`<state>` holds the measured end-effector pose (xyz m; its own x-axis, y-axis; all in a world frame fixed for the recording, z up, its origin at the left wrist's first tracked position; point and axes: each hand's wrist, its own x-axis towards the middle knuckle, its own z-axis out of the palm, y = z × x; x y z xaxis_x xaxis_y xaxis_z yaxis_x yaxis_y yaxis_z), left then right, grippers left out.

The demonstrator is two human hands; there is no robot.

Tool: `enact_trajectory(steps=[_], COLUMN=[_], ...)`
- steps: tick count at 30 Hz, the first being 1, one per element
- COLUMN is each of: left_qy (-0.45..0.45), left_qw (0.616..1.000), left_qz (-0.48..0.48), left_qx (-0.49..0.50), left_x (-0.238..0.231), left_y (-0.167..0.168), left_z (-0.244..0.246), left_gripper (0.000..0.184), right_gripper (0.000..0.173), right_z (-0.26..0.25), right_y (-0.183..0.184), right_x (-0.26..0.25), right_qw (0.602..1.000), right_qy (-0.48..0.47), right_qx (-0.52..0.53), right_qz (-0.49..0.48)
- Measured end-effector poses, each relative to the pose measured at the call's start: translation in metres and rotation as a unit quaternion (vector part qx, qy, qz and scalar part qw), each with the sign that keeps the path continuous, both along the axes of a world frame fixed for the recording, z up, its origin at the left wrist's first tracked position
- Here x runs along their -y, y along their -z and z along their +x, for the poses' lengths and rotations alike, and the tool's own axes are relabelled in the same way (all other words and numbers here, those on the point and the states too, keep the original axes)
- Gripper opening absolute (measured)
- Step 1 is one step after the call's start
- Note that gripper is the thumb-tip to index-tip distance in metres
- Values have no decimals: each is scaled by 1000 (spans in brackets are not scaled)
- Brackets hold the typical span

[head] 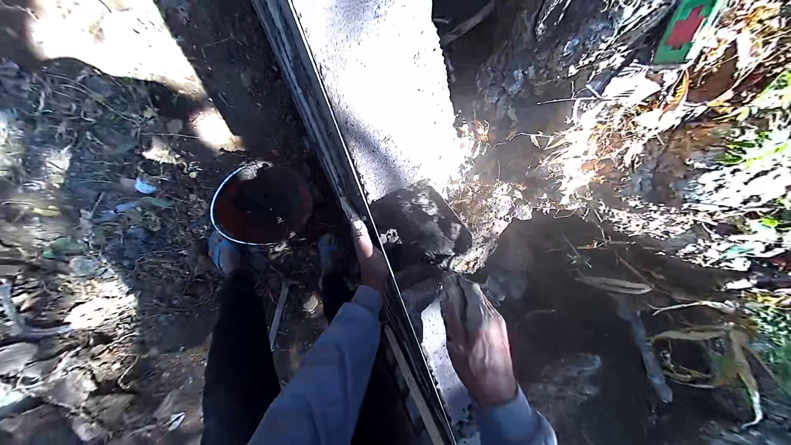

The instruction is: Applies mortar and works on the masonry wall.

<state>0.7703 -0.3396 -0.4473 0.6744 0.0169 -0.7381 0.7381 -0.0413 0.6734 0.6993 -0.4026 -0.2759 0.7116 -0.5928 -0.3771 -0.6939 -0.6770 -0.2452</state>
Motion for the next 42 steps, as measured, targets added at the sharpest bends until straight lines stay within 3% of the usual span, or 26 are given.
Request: enact_trajectory(steps=[3, 8, 13, 15, 17, 20, 24, 26, 29, 32, 34, 37, 40, 42], left_qy=[-25, 0, 10, 18, 20, 58, 64, 71, 104, 92, 73, 93, 88, 80], left_qw=[999, 999, 999, 999, 1000, 997, 998, 997, 992, 989, 989, 992, 994, 995], left_qz=[-12, 23, 17, 8, 9, 49, -7, -3, 0, -25, -37, -14, 6, 5], left_qx=[37, 24, 45, 26, 4, -32, 28, 29, 67, 113, 123, 88, 58, 58], left_x=[6, 4, 4, 1, 0, 1, 3, -4, -10, -12, -11, -10, -6, -5], left_y=[3, -6, -8, -6, -4, -12, -10, -6, 1, 8, 13, 7, 3, 2], left_z=[1, 5, 2, -2, -3, 1, 9, 3, 1, 3, 5, 9, 11, 12], left_gripper=[64, 60, 61, 62, 64, 72, 69, 70, 69, 69, 73, 80, 83, 79], right_gripper=[45, 45, 32, 33, 34, 31, 33, 34, 37, 43, 47, 38, 37, 35], right_z=[5, 4, 19, 32, 36, 29, 23, 27, 31, 43, 59, 95, 126, 130], right_y=[0, 9, 30, 14, -5, 8, 31, 14, -11, -23, -19, 2, 27, 41], right_x=[26, 85, 69, 75, 82, 77, 75, 92, 133, 159, 158, 141, 130, 132], right_qw=[999, 984, 936, 932, 949, 958, 948, 943, 945, 923, 885, 839, 820, 826], right_qy=[-52, -169, -326, -317, -291, -278, -287, -278, -290, -351, -421, -449, -443, -465], right_qx=[-7, -51, -121, -163, -117, -54, -133, -164, -118, -146, -199, -309, -356, -313], right_qz=[-11, 11, 45, 68, 39, -44, 43, 79, 93, 60, 12, 12, 72, 61])
